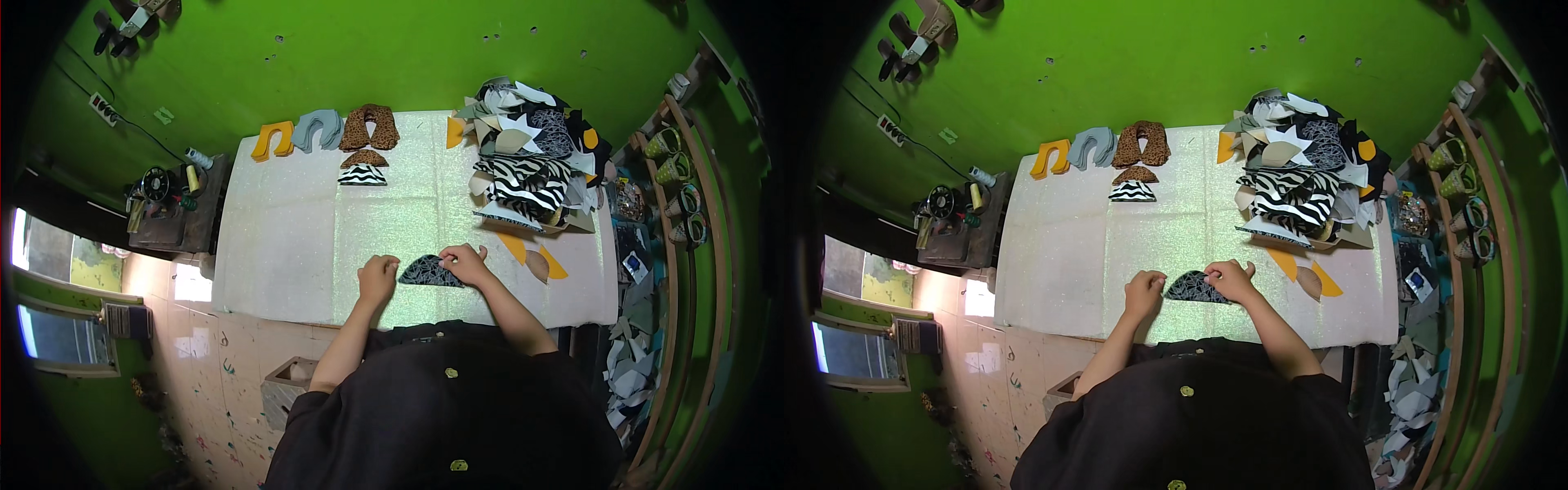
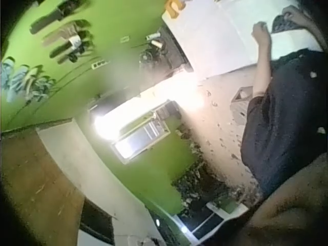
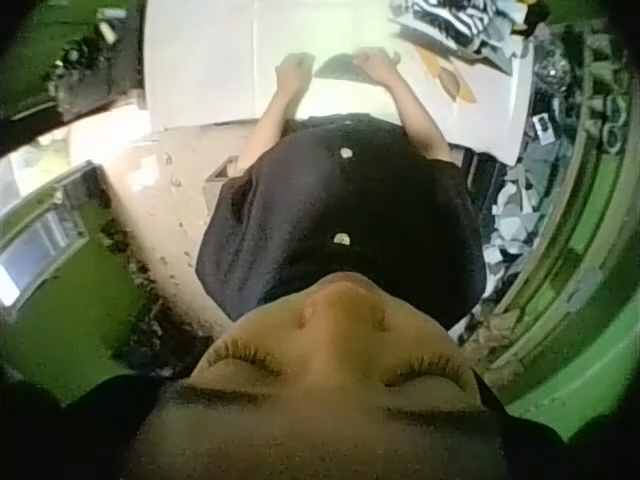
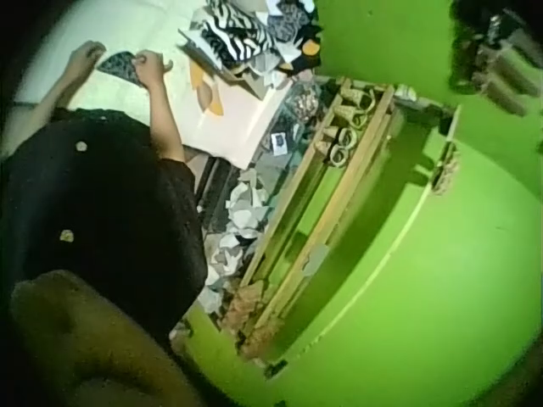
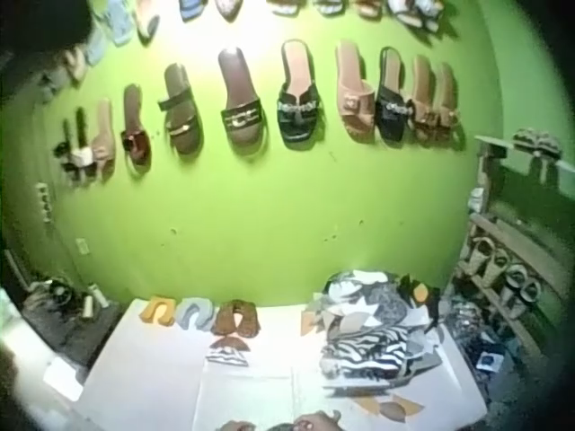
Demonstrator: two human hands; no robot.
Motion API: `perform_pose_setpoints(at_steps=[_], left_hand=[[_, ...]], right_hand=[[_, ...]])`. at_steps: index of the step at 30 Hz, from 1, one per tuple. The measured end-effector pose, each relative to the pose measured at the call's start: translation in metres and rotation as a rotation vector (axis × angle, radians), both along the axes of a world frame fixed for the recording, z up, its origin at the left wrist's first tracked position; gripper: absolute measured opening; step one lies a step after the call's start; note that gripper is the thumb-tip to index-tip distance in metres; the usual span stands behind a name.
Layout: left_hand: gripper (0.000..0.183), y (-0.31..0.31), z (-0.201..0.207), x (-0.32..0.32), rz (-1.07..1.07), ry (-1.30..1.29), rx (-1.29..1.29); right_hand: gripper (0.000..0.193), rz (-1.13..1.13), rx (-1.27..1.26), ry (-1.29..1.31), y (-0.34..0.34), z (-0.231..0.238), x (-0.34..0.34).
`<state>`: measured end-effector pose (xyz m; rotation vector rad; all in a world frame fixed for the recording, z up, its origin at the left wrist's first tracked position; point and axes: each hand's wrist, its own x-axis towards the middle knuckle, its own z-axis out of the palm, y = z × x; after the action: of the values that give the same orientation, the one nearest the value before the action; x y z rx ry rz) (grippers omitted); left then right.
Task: Sorting and organizing various patterned fabric components for shoe manufacturing into a box.
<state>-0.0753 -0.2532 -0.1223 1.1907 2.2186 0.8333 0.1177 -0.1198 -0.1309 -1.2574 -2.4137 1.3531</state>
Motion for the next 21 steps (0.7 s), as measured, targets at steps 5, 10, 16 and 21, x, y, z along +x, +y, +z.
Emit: perform_pose_setpoints(at_steps=[5,10,16,21], left_hand=[[0.02,-0.004,0.007,-0.012,0.141,-0.034,0.122],[0.029,-0.004,0.012,0.007,-0.097,0.125,0.121],[0.04,0.005,0.015,0.031,-0.396,0.273,0.328],[0.048,0.01,-0.005,0.038,-0.578,0.337,0.166]], right_hand=[[0.011,0.023,0.043,-0.045,0.002,0.005,-0.004],[0.011,-0.011,0.179,-0.144,-0.012,0.011,-0.008],[0.022,-0.13,0.536,-0.02,-0.03,-0.006,-0.005],[0.022,0.02,0.595,-0.071,-0.034,-0.01,-0.001]])
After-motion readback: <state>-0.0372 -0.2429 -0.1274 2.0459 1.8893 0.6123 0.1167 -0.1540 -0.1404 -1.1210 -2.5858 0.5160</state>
